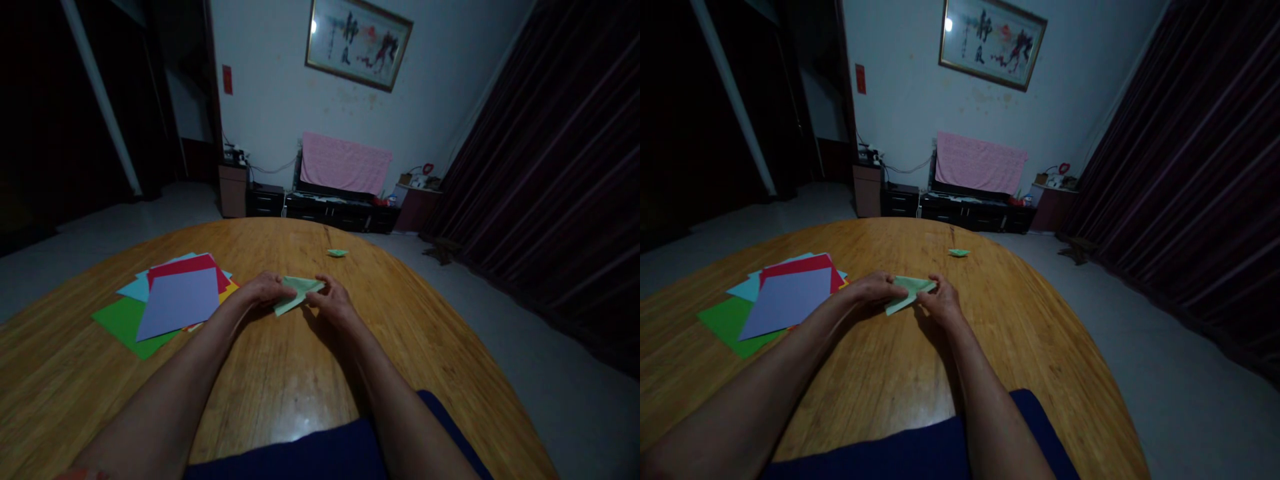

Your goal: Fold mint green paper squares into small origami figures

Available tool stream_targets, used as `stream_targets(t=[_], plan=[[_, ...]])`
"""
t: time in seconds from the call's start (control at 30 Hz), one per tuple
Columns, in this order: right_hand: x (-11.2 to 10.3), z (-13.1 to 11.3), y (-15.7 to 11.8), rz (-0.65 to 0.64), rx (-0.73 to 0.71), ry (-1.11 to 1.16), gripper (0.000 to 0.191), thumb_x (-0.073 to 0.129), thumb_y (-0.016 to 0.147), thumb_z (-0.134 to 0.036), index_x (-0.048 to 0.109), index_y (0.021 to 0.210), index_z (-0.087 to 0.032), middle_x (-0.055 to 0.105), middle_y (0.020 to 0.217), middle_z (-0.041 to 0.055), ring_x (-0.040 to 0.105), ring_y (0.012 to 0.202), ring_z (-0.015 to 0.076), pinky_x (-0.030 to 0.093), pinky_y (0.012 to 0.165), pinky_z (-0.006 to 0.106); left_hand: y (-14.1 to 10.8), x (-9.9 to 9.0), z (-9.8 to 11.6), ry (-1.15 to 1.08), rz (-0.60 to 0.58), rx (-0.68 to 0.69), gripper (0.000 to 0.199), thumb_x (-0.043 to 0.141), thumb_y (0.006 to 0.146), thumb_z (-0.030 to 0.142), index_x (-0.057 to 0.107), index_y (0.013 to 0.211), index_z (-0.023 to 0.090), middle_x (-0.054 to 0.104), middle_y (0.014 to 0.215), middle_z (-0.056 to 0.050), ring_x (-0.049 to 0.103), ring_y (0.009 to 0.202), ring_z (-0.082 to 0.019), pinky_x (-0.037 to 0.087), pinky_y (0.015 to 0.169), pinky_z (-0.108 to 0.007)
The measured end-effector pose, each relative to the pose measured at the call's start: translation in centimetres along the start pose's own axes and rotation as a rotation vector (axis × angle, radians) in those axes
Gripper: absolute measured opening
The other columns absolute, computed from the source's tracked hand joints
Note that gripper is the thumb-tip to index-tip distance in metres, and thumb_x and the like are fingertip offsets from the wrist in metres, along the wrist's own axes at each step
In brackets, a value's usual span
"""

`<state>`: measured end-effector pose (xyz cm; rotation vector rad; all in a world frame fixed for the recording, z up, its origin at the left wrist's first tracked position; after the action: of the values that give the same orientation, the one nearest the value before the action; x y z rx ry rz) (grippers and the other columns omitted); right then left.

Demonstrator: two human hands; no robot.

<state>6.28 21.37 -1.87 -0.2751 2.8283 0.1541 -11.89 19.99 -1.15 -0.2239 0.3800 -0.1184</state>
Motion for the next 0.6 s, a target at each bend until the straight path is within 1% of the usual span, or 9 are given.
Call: stream_targets(t=[0.07,0.13,0.23,0.33,0.4,0.47,0.53,0.57,0.6], plan=[[0.3,-0.2,-0.1,0.009,0.051,0.306,0.053,0.07,0.064,-0.028,0.052,0.112,-0.019,0.064,0.076,-0.0003,0.057,0.061,0.0128,0.044,0.055,0.024,0.1,0.1,0.0,-0.163,-0.012,-0.019,0.033,0.068,0.065,0.038,0.044,0.052,0.019,0.036,0.036,0.007,0.027,0.031,-0.005,0.015,0.035,-0.022],[0.8,-0.4,-0.4,-0.005,0.079,0.507,0.05,0.073,0.062,-0.032,0.055,0.106,-0.018,0.065,0.078,0.0009,0.058,0.061,0.0121,0.044,0.054,0.023,0.1,0.5,0.1,-0.338,-0.042,-0.025,0.034,0.069,0.066,0.039,0.043,0.056,0.02,0.036,0.039,0.008,0.025,0.031,-0.004,0.015,0.035,-0.021],[1.7,-0.7,-0.9,-0.051,0.085,0.608,0.04,0.075,0.061,-0.034,0.062,0.093,-0.015,0.066,0.077,0.0026,0.058,0.059,0.011,0.044,0.053,0.022,0.0,1.4,0.5,-0.47,-0.088,-0.057,0.037,0.071,0.066,0.041,0.041,0.057,0.02,0.035,0.04,0.009,0.024,0.032,-0.003,0.016,0.035,-0.019],[2.3,-0.5,-1.0,-0.06,0.077,0.608,0.038,0.074,0.06,-0.034,0.063,0.091,-0.015,0.067,0.076,0.0029,0.058,0.059,0.0121,0.047,0.055,0.024,-0.3,2.2,1.0,-0.486,-0.111,-0.089,0.042,0.068,0.068,0.046,0.038,0.056,0.02,0.032,0.039,0.009,0.024,0.031,-0.004,0.017,0.035,-0.019],[2.3,-0.3,-0.8,-0.028,0.056,0.529,0.034,0.071,0.063,-0.034,0.063,0.091,-0.015,0.067,0.075,0.0027,0.058,0.06,0.0131,0.047,0.056,0.025,-0.4,2.4,1.3,-0.462,-0.132,-0.084,0.042,0.066,0.07,0.049,0.038,0.057,0.02,0.032,0.039,0.009,0.025,0.032,-0.004,0.018,0.035,-0.019],[1.8,-0.4,-0.5,0.045,-0.017,0.346,0.026,0.065,0.069,-0.031,0.063,0.089,-0.015,0.066,0.076,0.0029,0.058,0.063,0.0139,0.047,0.059,0.026,-0.4,1.9,1.5,-0.402,-0.087,-0.057,0.037,0.066,0.071,0.047,0.045,0.063,0.018,0.036,0.043,0.008,0.027,0.034,-0.004,0.021,0.036,-0.019],[1.0,-0.7,-0.3,0.145,-0.145,0.047,0.018,0.057,0.074,-0.025,0.063,0.089,-0.015,0.066,0.08,0.0036,0.058,0.07,0.0149,0.046,0.066,0.026,-0.4,0.9,1.9,-0.307,0.052,0.017,0.032,0.069,0.07,0.041,0.054,0.083,0.016,0.046,0.054,0.006,0.034,0.038,-0.004,0.028,0.04,-0.019],[0.7,-1.0,-0.4,0.185,-0.225,-0.136,0.017,0.054,0.077,-0.022,0.063,0.089,-0.016,0.065,0.083,0.0039,0.058,0.075,0.0156,0.044,0.07,0.026,-0.5,0.2,2.3,-0.25,0.121,0.084,0.039,0.07,0.071,0.039,0.056,0.099,0.016,0.052,0.064,0.004,0.041,0.044,-0.005,0.033,0.044,-0.019],[0.4,-1.2,-0.5,0.227,-0.287,-0.32,0.017,0.051,0.078,-0.019,0.063,0.09,-0.017,0.065,0.087,0.0047,0.057,0.08,0.0164,0.043,0.074,0.027,-0.7,-0.4,2.6,-0.164,0.191,0.125,0.051,0.07,0.071,0.037,0.052,0.114,0.018,0.057,0.074,0.001,0.047,0.05,-0.007,0.038,0.047,-0.021]])
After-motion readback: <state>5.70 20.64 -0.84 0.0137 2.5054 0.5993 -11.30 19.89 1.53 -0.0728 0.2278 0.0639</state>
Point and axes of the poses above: each hand's wrist, its own y-axis towards the middle knuckle, its own x-axis out of the palm, z = x × y, the point moved 2 cm from there along y, towards the middle knuckle
